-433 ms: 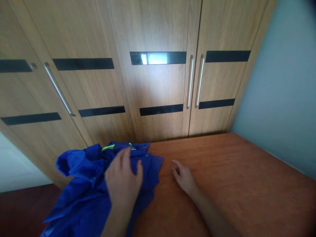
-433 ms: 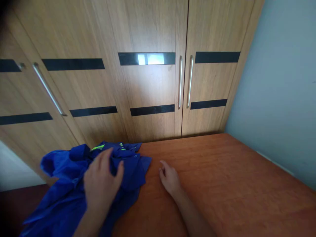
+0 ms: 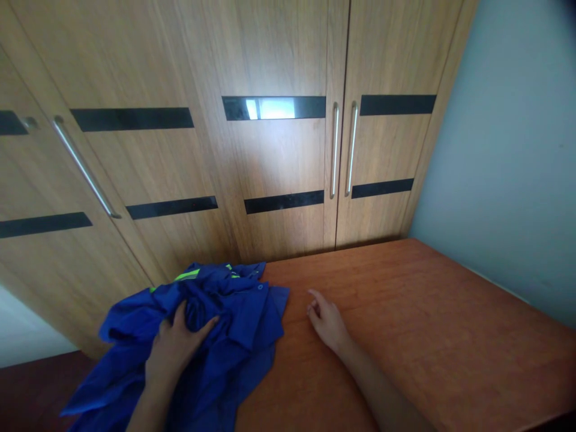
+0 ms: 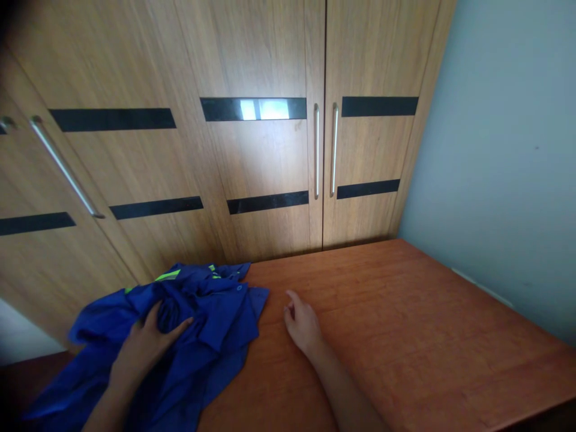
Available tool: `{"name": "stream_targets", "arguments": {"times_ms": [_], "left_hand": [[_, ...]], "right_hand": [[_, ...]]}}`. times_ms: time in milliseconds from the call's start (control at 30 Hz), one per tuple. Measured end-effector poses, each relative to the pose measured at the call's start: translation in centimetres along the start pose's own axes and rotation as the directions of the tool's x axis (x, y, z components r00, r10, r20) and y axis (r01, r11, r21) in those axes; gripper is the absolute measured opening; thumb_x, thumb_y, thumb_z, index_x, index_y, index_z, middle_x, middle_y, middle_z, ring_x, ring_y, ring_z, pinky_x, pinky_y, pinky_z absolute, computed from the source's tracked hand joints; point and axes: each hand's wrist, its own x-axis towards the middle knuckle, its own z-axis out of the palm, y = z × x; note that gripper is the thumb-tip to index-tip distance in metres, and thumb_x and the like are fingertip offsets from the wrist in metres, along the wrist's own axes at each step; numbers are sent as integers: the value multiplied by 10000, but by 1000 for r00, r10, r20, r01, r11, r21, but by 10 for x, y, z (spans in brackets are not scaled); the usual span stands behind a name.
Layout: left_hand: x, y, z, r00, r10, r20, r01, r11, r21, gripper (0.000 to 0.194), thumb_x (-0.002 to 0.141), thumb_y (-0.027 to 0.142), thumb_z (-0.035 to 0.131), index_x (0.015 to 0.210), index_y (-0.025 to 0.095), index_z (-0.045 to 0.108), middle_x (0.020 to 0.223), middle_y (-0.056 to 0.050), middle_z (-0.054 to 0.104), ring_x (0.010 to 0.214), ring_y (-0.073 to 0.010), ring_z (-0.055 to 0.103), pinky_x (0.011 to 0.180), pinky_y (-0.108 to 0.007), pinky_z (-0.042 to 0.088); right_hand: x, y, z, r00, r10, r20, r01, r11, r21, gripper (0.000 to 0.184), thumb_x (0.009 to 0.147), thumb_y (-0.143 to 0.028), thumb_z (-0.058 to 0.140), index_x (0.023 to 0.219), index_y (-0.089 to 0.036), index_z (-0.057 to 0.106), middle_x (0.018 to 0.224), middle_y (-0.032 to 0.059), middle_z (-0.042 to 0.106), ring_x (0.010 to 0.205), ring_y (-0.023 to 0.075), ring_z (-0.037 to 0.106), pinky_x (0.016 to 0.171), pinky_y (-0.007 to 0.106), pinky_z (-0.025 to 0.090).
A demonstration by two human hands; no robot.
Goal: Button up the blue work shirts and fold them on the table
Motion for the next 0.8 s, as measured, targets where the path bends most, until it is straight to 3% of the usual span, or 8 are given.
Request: {"name": "stream_targets", "arguments": {"times_ms": [133, 233, 333, 433, 533, 633, 700, 800], "left_hand": [[-3, -1, 7, 1000, -8, -8, 9, 988, 153, 677, 829, 638, 364, 1345, 203, 415, 1089, -156, 560, 918, -360, 632, 740, -432, 486], [-8, 2, 2, 998, 1, -68, 12, 982, 187, 516, 867, 558, 343, 1181, 196, 533, 996, -117, 596, 840, -314, 637, 646, -368, 476], [-15, 7, -7, 969, 32, -245, 12, 985, 174, 404, 848, 529, 409, 1000, 200, 587, 952, -88, 606, 821, -282, 624, 600, -328, 456], [-20, 21, -24, 894, 121, -432, -81, 991, 110, 313, 817, 466, 495, 926, 193, 601, 917, -73, 606, 845, -265, 611, 666, -327, 470], [-23, 45, -50, 807, 214, -550, -263, 965, -10, 239, 790, 382, 550, 919, 193, 620, 888, -52, 605, 877, -253, 603, 783, -339, 478], [-27, 79, -75, 742, 266, -615, -435, 889, -140, 227, 759, 314, 589, 950, 202, 644, 879, -22, 605, 862, -228, 605, 835, -336, 479], [-32, 106, -87, 730, 304, -611, -528, 819, -223, 245, 741, 267, 608, 972, 202, 653, 907, -10, 615, 889, -214, 607, 866, -322, 473], [-44, 146, -91, 742, 379, -553, -616, 711, -339, 267, 715, 216, 612, 978, 206, 660, 918, 6, 625, 901, -198, 607, 877, -305, 471]], "right_hand": [[1, 0, 0, 1000, -8, 8, 8, 1000, -4, 423, 804, -140, 471, 1216, -184, 553, 815, 34, 669, 756, 166, 625, 753, 284, 471], [2, 2, 0, 1000, -15, 18, 15, 1000, -5, 409, 794, -137, 478, 1190, -186, 570, 805, 30, 670, 746, 166, 627, 745, 281, 474], [2, 4, 0, 1000, -20, 22, 19, 1000, 12, 393, 796, -140, 475, 1173, -184, 580, 789, 27, 672, 734, 166, 632, 736, 279, 481], [2, 5, 0, 1000, -20, 12, 20, 999, 26, 377, 804, -143, 455, 1159, -165, 583, 788, 34, 673, 730, 167, 632, 729, 284, 483], [2, 4, 0, 1000, -2, 3, 1, 998, 69, 370, 802, -165, 456, 1150, -160, 581, 788, 37, 676, 713, 166, 629, 721, 292, 482], [4, 1, -2, 996, 90, 9, -90, 965, 247, 350, 813, -259, 483, 1135, -158, 576, 785, 46, 684, 651, 170, 628, 642, 292, 492], [6, -2, -8, 978, 209, 22, -197, 878, 437, 378, 836, -363, 490, 1143, -155, 561, 862, 80, 702, 670, 183, 651, 609, 296, 503], [9, -7, -30, 932, 362, 17, -282, 695, 662, 461, 853, -494, 484, 1179, -174, 544, 1093, 132, 681, 894, 225, 677, 726, 336, 530]]}}
